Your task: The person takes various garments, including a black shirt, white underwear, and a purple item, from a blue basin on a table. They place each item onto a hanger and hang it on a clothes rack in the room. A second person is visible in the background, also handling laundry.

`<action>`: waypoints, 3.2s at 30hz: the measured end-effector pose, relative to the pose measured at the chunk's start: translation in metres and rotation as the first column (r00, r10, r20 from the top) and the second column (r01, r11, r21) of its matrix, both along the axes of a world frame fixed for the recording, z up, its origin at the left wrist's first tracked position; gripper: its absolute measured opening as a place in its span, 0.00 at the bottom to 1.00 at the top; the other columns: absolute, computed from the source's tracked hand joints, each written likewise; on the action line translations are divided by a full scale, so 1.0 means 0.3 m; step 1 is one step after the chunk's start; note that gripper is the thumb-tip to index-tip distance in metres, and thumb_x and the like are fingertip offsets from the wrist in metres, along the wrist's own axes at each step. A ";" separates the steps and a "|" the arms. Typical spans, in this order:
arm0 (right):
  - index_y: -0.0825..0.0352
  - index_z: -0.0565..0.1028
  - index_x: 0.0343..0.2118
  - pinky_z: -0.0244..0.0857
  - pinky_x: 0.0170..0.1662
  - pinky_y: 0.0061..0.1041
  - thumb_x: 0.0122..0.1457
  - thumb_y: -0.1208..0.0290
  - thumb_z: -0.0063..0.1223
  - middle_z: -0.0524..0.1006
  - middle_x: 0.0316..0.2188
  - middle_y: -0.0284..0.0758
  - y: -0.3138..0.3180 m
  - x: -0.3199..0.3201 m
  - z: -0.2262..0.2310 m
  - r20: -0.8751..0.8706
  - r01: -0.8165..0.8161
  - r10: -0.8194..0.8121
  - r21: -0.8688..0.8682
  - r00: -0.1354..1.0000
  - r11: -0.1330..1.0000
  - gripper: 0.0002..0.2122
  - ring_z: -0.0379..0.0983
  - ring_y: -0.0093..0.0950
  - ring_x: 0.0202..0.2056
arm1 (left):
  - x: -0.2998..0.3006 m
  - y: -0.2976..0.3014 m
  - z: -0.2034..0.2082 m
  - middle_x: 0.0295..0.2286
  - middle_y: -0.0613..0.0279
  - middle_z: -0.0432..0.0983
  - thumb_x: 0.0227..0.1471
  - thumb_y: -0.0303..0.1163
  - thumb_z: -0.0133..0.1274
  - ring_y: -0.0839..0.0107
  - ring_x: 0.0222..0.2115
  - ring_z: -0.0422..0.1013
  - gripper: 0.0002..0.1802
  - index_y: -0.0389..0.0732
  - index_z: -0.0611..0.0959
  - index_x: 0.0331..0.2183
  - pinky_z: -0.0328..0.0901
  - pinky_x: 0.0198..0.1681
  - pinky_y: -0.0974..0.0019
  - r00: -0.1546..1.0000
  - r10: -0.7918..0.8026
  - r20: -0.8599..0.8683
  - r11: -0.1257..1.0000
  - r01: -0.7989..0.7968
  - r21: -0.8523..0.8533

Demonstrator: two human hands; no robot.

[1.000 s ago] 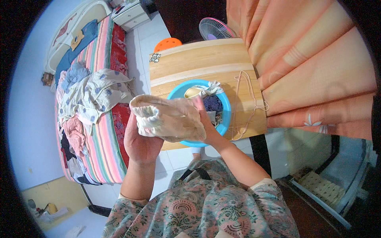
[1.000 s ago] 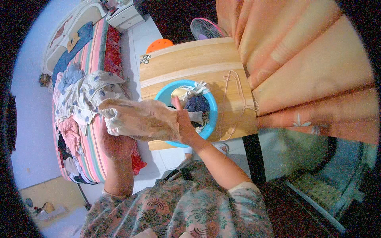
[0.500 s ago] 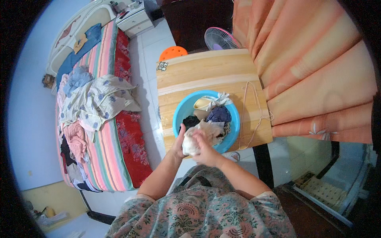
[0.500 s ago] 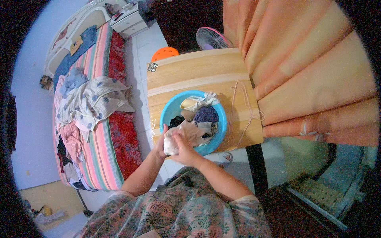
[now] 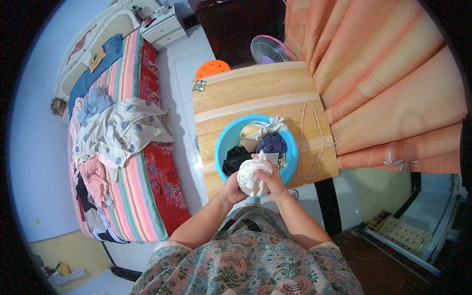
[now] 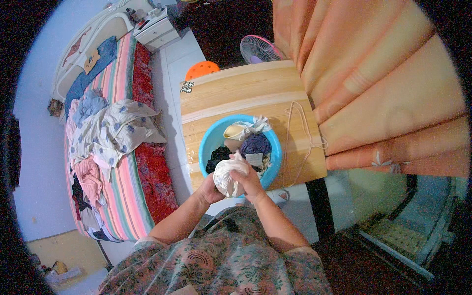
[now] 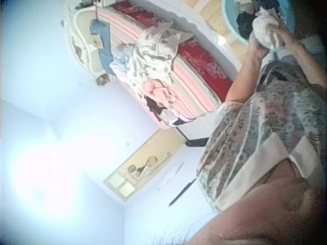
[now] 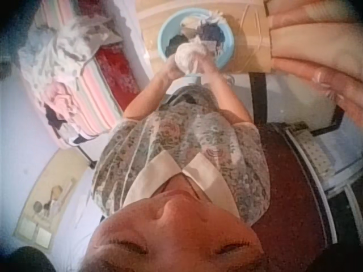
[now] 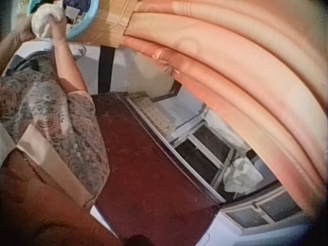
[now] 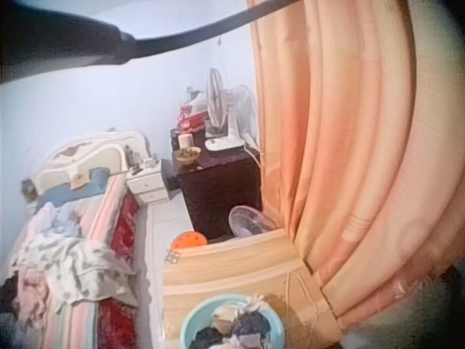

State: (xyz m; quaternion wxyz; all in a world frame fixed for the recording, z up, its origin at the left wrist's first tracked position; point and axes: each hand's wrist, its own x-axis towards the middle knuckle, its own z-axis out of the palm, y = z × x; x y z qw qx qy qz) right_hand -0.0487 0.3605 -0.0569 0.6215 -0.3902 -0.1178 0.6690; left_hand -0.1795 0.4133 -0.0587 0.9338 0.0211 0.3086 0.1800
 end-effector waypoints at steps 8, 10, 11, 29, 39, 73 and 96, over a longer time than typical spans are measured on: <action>0.66 0.72 0.35 0.61 0.46 0.25 0.43 0.79 0.55 0.74 0.35 0.35 0.000 -0.015 0.021 0.762 -0.118 -0.151 0.286 0.629 0.951 0.13 0.68 0.27 0.42 | 0.007 0.023 0.072 0.38 0.60 0.72 0.54 0.53 0.35 0.64 0.39 0.69 0.25 0.43 0.71 0.43 0.64 0.43 0.60 0.988 0.046 0.148 0.986 -0.022 -0.162; 0.67 0.72 0.32 0.62 0.43 0.24 0.46 0.78 0.54 0.74 0.32 0.34 0.015 -0.053 0.037 0.763 -0.064 -0.271 0.377 0.586 0.924 0.09 0.69 0.26 0.38 | 0.041 0.027 -0.002 0.34 0.60 0.73 0.55 0.45 0.38 0.66 0.35 0.70 0.18 0.42 0.73 0.38 0.65 0.41 0.62 0.941 0.186 0.284 0.969 -0.127 -0.213; 0.67 0.72 0.32 0.62 0.41 0.23 0.47 0.76 0.54 0.74 0.32 0.33 0.020 -0.059 0.054 0.649 0.081 -0.254 0.284 0.717 0.955 0.08 0.69 0.25 0.37 | 0.064 0.022 -0.012 0.33 0.60 0.73 0.55 0.43 0.38 0.66 0.35 0.70 0.17 0.42 0.74 0.37 0.66 0.41 0.62 0.964 0.239 0.120 0.965 -0.221 -0.144; 0.62 0.69 0.30 0.64 0.36 0.30 0.54 0.65 0.44 0.71 0.27 0.31 0.094 -0.052 -0.128 -0.372 0.284 -0.456 -0.433 0.809 0.856 0.06 0.69 0.27 0.32 | 0.167 0.016 0.047 0.24 0.51 0.64 0.40 0.25 0.49 0.52 0.29 0.65 0.05 0.36 0.70 0.22 0.61 0.31 0.58 0.538 0.620 -0.571 0.110 0.662 0.742; 0.66 0.70 0.41 0.61 0.40 0.25 0.51 0.64 0.53 0.73 0.33 0.36 0.062 0.050 -0.274 0.700 0.047 -0.100 0.095 0.707 0.994 0.16 0.69 0.29 0.36 | -0.024 0.026 -0.327 0.41 0.44 0.59 0.52 0.41 0.44 0.52 0.46 0.55 0.25 0.36 0.67 0.48 0.51 0.51 0.57 0.478 0.504 -0.720 0.363 0.639 0.678; 0.69 0.66 0.35 0.64 0.28 0.25 0.59 0.68 0.40 0.70 0.24 0.34 -0.188 0.520 -0.640 0.746 0.674 -0.310 -0.242 0.589 0.698 0.09 0.67 0.25 0.22 | 0.089 -0.015 0.021 0.36 0.62 0.69 0.55 0.48 0.39 0.73 0.34 0.66 0.26 0.36 0.68 0.45 0.63 0.36 0.69 0.633 0.185 -0.752 0.737 0.417 0.532; 0.69 0.70 0.37 0.39 0.11 0.11 0.58 0.68 0.43 0.52 0.11 0.21 -0.472 0.804 -0.422 -0.280 0.284 -0.535 -0.607 0.797 0.742 0.10 0.46 0.13 0.09 | 0.064 -0.079 0.011 0.40 0.57 0.68 0.55 0.45 0.43 0.71 0.40 0.64 0.27 0.32 0.67 0.47 0.58 0.44 0.70 0.619 0.230 -0.751 0.634 0.490 0.598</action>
